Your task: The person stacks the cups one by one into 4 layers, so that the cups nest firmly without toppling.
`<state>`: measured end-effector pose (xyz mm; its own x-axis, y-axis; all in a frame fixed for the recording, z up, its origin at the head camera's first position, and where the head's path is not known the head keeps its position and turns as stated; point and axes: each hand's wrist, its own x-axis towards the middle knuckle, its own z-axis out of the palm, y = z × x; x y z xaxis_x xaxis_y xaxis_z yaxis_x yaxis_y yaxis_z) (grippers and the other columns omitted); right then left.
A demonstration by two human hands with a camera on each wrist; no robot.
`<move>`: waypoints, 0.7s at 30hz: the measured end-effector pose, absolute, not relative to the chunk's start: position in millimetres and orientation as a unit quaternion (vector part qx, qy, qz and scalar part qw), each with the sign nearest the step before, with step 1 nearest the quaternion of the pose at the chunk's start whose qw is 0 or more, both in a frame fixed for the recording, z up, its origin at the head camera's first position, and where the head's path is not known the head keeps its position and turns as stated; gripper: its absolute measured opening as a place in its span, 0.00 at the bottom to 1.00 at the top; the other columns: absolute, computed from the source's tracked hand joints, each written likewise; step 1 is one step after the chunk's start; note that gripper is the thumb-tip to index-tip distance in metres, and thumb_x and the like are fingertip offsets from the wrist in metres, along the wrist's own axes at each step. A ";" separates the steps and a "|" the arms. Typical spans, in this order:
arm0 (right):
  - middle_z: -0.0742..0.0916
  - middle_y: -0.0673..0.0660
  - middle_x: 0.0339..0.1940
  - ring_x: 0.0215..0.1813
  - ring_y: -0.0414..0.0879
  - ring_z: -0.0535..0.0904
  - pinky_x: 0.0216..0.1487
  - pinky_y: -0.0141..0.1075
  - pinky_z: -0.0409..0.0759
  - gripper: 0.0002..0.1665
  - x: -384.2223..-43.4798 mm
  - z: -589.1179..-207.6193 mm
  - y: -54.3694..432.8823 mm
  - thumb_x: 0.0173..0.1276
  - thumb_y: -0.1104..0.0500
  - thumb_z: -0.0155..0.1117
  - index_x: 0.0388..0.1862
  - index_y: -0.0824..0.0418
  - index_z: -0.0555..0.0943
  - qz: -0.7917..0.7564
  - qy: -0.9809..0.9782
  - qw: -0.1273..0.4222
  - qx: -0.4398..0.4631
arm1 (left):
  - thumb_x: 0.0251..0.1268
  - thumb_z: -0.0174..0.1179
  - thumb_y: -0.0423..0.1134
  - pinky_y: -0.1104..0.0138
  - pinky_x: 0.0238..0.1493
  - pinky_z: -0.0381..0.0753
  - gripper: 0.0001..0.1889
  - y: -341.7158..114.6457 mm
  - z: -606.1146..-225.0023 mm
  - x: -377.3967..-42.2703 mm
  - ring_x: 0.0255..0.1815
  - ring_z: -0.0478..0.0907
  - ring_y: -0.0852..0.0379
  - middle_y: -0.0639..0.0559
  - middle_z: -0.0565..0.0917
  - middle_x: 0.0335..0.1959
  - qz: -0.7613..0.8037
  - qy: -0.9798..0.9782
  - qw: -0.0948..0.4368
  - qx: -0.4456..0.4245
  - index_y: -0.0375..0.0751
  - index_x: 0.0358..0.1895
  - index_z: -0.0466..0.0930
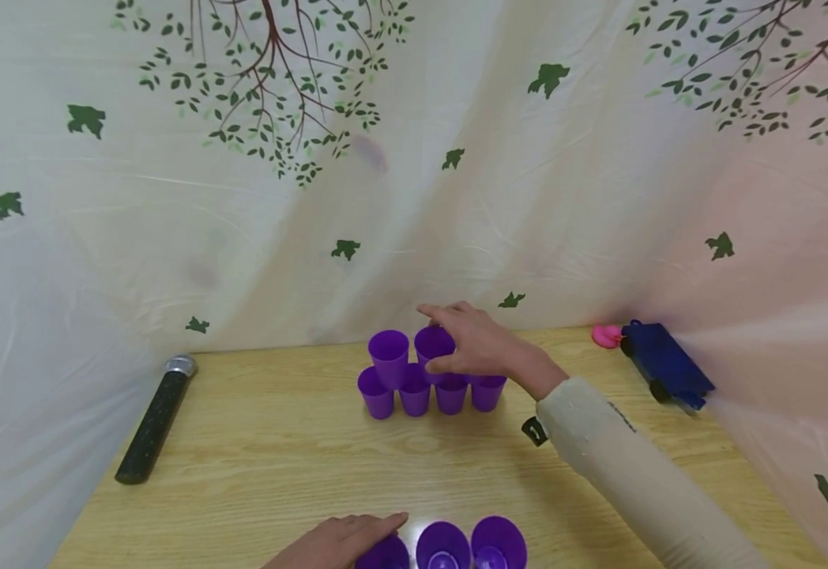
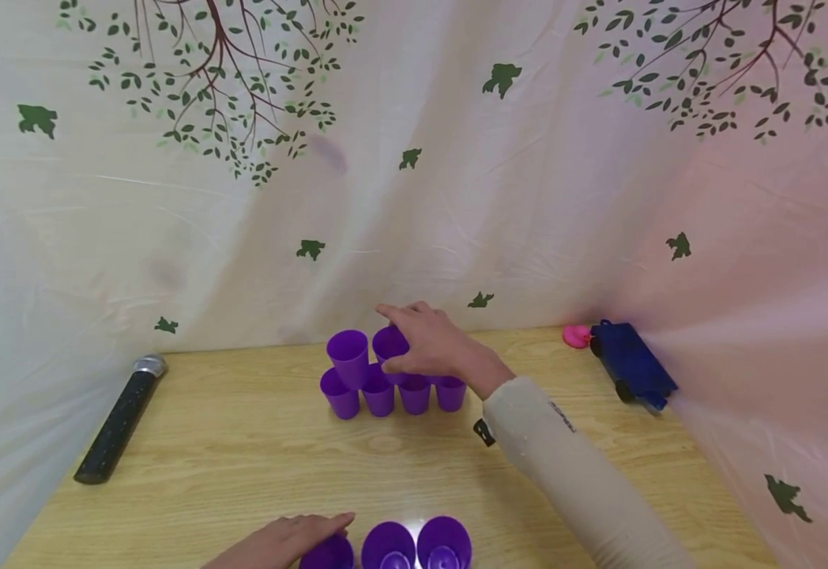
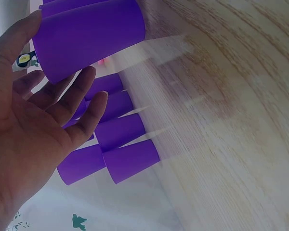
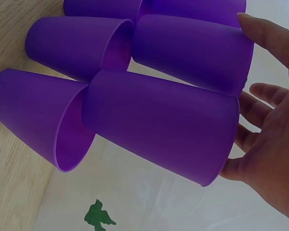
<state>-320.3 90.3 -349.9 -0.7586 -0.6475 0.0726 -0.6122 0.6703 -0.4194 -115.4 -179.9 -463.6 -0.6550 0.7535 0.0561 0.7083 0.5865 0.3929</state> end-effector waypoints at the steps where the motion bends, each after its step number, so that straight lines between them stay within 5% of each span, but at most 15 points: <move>1: 0.80 0.55 0.68 0.78 0.59 0.61 0.74 0.60 0.65 0.54 -320.4 -350.2 90.2 0.62 0.43 0.72 0.81 0.53 0.57 -0.212 0.913 0.039 -0.347 | 0.71 0.53 0.64 0.61 0.53 0.82 0.36 -179.9 -463.4 -115.4 0.61 0.80 0.55 0.52 0.81 0.64 0.193 0.889 0.059 0.411 0.49 0.76 0.63; 21: 0.78 0.56 0.70 0.78 0.60 0.61 0.73 0.61 0.65 0.54 -322.3 -351.9 87.4 0.62 0.42 0.72 0.82 0.51 0.56 -0.203 0.915 0.045 -0.345 | 0.72 0.51 0.64 0.60 0.53 0.82 0.36 -181.0 -461.4 -114.5 0.61 0.80 0.55 0.53 0.81 0.64 0.202 0.891 0.068 0.402 0.53 0.77 0.61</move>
